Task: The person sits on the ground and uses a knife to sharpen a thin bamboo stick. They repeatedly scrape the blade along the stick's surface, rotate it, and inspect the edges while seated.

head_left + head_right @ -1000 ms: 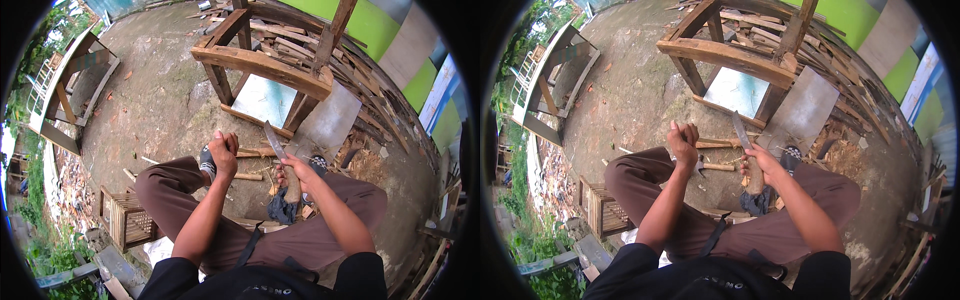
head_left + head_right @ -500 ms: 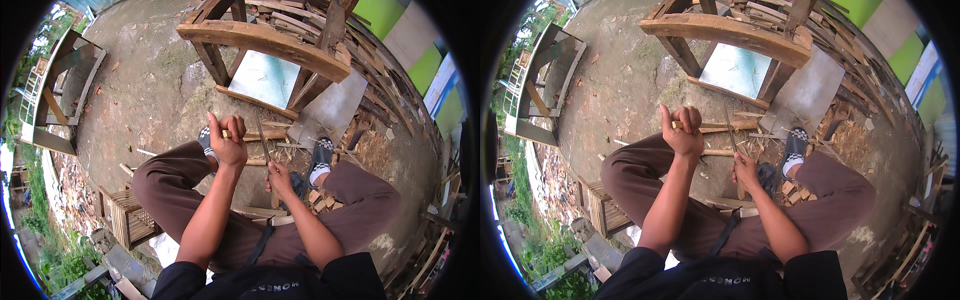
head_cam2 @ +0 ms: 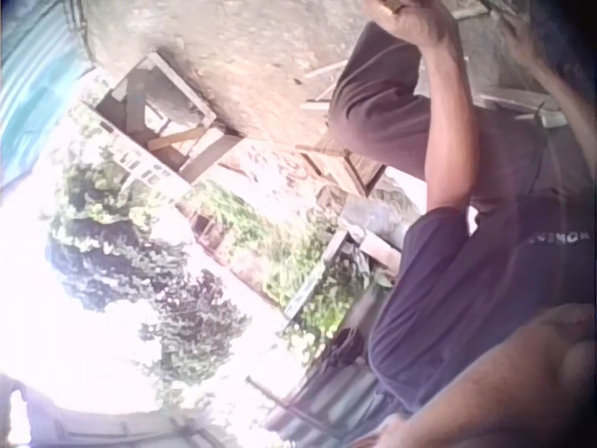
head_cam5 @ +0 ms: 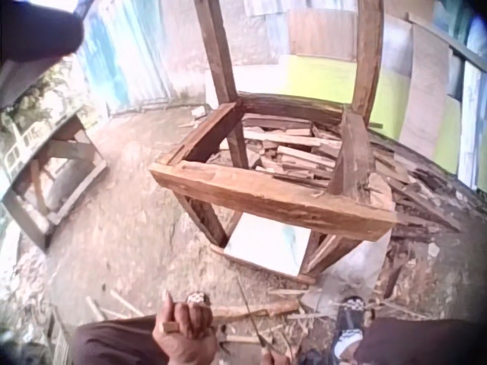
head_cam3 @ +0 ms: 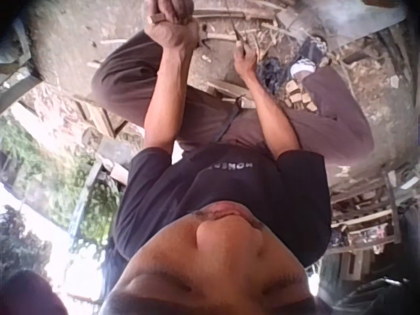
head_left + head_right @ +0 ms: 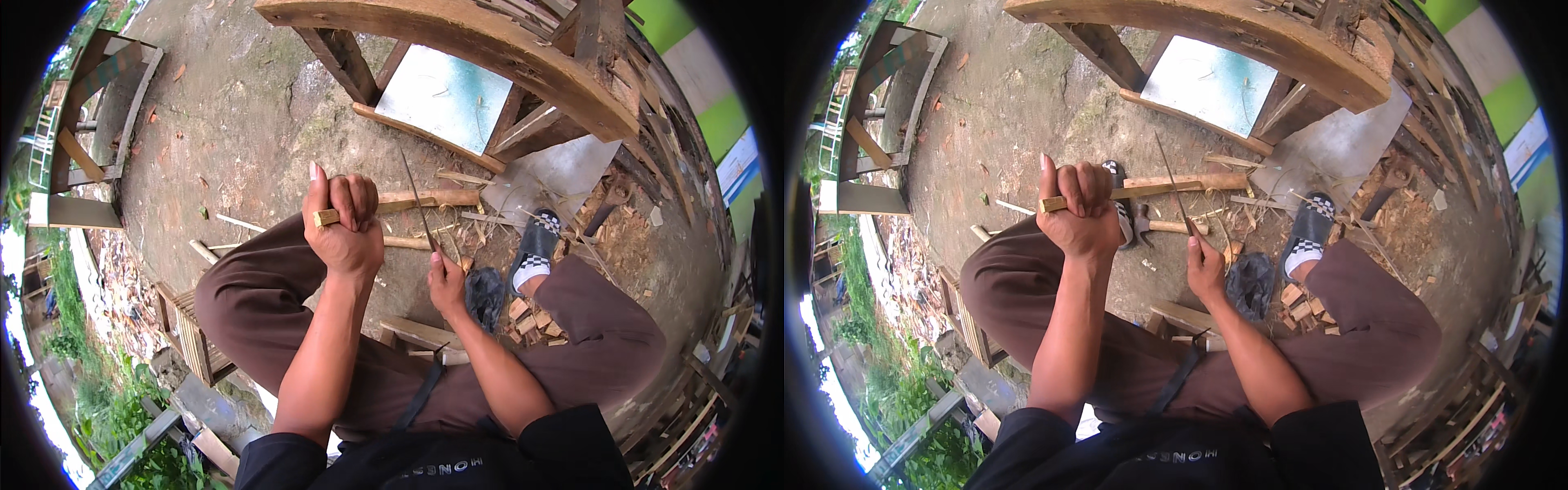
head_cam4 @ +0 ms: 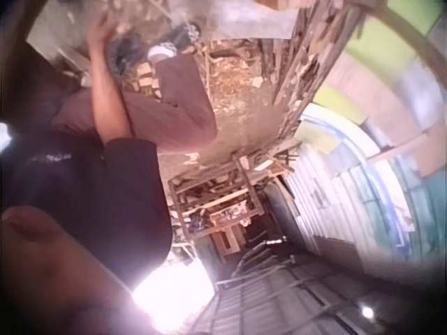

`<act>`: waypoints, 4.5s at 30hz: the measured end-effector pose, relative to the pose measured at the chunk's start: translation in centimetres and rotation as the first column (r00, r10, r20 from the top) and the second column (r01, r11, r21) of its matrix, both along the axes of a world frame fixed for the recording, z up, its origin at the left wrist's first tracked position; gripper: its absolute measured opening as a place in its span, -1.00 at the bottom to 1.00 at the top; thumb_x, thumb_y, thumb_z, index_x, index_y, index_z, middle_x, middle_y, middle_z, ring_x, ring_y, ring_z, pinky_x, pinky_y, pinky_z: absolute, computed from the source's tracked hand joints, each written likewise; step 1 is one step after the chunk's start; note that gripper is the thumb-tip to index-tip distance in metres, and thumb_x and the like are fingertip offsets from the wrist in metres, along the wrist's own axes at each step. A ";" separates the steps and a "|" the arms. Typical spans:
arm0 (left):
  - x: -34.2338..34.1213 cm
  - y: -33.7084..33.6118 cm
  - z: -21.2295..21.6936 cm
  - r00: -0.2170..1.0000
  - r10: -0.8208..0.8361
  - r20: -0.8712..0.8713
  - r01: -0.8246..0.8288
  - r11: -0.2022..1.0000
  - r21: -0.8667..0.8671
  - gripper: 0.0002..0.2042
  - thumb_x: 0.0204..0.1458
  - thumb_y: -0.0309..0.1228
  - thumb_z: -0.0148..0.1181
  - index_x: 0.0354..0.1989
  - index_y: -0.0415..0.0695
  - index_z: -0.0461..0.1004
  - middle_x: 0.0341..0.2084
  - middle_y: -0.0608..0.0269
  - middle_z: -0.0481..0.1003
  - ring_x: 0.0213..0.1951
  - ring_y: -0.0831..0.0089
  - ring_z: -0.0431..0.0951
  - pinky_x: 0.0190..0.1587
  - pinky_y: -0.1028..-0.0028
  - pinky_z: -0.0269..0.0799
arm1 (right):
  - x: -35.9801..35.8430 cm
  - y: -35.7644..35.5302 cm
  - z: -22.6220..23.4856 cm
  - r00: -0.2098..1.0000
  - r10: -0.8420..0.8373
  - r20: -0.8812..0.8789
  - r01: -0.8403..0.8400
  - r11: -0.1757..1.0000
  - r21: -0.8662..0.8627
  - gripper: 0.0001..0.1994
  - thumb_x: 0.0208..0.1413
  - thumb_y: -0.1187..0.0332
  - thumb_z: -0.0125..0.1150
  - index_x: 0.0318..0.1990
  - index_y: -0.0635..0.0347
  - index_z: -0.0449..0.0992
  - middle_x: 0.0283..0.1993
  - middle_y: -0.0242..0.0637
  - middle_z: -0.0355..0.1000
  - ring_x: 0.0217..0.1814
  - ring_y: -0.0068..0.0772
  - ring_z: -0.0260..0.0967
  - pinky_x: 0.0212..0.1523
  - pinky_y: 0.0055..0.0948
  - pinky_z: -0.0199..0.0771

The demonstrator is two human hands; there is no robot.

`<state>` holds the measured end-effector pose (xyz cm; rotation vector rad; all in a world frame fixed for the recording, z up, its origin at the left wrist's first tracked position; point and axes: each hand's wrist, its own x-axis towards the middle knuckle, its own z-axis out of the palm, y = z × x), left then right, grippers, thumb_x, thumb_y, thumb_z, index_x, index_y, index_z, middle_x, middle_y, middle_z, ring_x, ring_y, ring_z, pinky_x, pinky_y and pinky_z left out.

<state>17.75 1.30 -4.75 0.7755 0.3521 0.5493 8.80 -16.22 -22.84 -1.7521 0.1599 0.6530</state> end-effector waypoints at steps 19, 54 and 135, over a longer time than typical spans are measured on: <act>-0.2 -0.8 -0.6 0.999 -0.021 0.028 0.019 0.999 0.047 -0.36 0.41 -0.18 -0.26 -0.88 0.04 0.03 -0.90 0.43 -0.04 -0.77 0.54 -0.09 -0.62 0.44 -0.14 | -0.8 0.6 0.0 0.992 0.013 0.129 -0.005 0.998 -0.068 -0.56 0.43 0.06 -0.12 0.24 0.10 0.46 -0.65 -0.38 0.24 -0.60 -0.53 0.21 -0.51 -0.41 0.27; -0.4 -1.5 -0.2 0.997 0.073 0.002 -0.073 0.993 0.087 -0.37 0.41 -0.17 -0.29 -0.85 0.01 0.03 -0.88 0.39 -0.02 -0.72 0.53 -0.09 -0.57 0.42 -0.14 | -0.1 1.8 3.5 0.971 0.054 0.232 -0.019 0.988 -0.151 -0.60 0.41 0.24 -0.11 0.29 0.17 0.38 -0.49 0.13 0.42 -0.45 0.12 0.48 -0.43 -0.08 0.38; -0.7 -1.4 1.7 0.993 -0.091 0.076 0.090 0.996 0.017 -0.30 0.45 -0.10 -0.48 -0.89 0.08 0.09 -0.88 0.40 0.11 -0.78 0.56 0.03 -0.57 0.57 0.05 | 3.9 1.8 -1.6 0.987 0.111 -0.118 -0.139 0.954 -0.265 -0.41 0.41 -0.02 -0.23 -0.31 0.40 0.52 -0.43 0.26 0.44 -0.27 0.38 0.43 -0.24 0.10 0.37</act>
